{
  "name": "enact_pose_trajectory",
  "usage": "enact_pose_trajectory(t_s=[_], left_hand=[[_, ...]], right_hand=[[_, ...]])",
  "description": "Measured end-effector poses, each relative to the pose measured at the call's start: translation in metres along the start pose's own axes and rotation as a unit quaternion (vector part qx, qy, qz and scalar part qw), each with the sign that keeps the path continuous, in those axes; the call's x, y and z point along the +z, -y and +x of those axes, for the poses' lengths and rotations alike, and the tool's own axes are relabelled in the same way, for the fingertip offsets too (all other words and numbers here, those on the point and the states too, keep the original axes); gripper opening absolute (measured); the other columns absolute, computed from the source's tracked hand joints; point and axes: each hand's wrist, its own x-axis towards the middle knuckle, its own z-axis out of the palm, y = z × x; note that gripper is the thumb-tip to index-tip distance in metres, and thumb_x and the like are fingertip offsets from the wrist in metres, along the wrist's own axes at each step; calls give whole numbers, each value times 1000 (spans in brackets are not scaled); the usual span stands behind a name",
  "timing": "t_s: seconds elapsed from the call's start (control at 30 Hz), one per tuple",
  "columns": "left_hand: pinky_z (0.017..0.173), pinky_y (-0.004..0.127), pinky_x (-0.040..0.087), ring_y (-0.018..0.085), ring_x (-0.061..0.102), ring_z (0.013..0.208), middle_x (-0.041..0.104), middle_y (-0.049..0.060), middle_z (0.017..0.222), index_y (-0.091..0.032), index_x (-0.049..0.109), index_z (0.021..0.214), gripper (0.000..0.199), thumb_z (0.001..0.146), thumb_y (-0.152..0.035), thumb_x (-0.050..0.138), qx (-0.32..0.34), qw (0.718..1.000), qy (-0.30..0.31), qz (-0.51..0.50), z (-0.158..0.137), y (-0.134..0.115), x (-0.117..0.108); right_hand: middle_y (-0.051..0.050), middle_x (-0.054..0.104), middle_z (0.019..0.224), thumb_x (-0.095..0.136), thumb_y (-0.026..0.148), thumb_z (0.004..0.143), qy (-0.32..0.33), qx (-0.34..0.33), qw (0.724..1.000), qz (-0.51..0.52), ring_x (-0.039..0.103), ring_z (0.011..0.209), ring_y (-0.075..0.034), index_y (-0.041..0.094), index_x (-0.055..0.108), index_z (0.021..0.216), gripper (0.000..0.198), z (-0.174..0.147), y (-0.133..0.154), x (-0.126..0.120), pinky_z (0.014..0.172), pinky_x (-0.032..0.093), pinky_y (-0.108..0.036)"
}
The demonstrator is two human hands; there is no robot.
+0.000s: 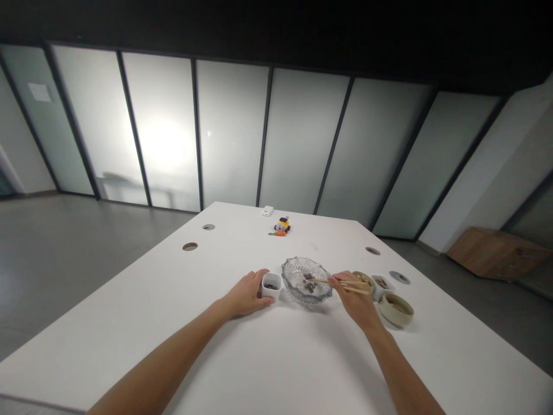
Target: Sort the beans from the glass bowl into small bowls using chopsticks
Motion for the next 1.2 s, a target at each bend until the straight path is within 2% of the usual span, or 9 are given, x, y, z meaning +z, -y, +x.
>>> enact_pose_trajectory(t_s=[0.33,0.5,0.6,0.8,0.9,1.03,1.2], left_hand=[[113,53,54,41,69,131,73,17,141,-22,54,157,75,91,-45,80,1,1000,-1,-2,0,1,1],[114,52,53,41,68,133,73,17,142,-23,54,157,75,91,-45,80,-1,1000,-7,-3,0,1,1],[113,52,53,41,68,133,73,17,142,-24,53,158,77,90,-49,80,-7,1000,-7,1,1,1,2],[110,51,55,41,69,131,74,16,140,-23,55,157,76,90,-48,80,-10,1000,-9,-4,-1,-1,1],[113,52,53,41,68,133,73,17,143,-23,54,158,77,90,-48,80,-8,1000,-14,1,-2,-1,1],[111,52,55,42,70,131,73,16,141,-24,54,159,77,91,-49,81,-13,1000,-8,5,-1,-1,0],[112,53,54,41,69,131,73,18,140,-22,53,159,77,91,-46,79,-10,1000,1,5,-1,-1,-1]], right_hand=[[-10,80,84,59,82,105,-6,-11,1000,12,76,78,-27,24,81,82,66,0,5,-1,75,63,-41],[-8,79,82,60,77,107,-67,-26,997,0,75,79,-28,26,82,82,61,1,19,-4,78,63,-42],[-8,80,84,60,71,110,-109,-15,994,25,75,80,-27,26,83,85,56,-2,35,5,78,62,-41],[-8,80,84,64,67,109,-31,-24,993,111,76,79,-27,27,81,85,50,-13,62,33,73,62,-39],[-8,81,85,62,73,108,-58,-2,995,85,75,77,-27,25,82,90,55,-11,54,29,69,61,-38],[-8,81,83,62,82,102,-119,35,992,2,74,74,-27,24,81,95,62,-3,29,10,69,58,-38],[-6,77,74,53,87,103,-74,11,996,-55,70,68,-25,25,75,83,69,0,8,-1,69,54,-38]])
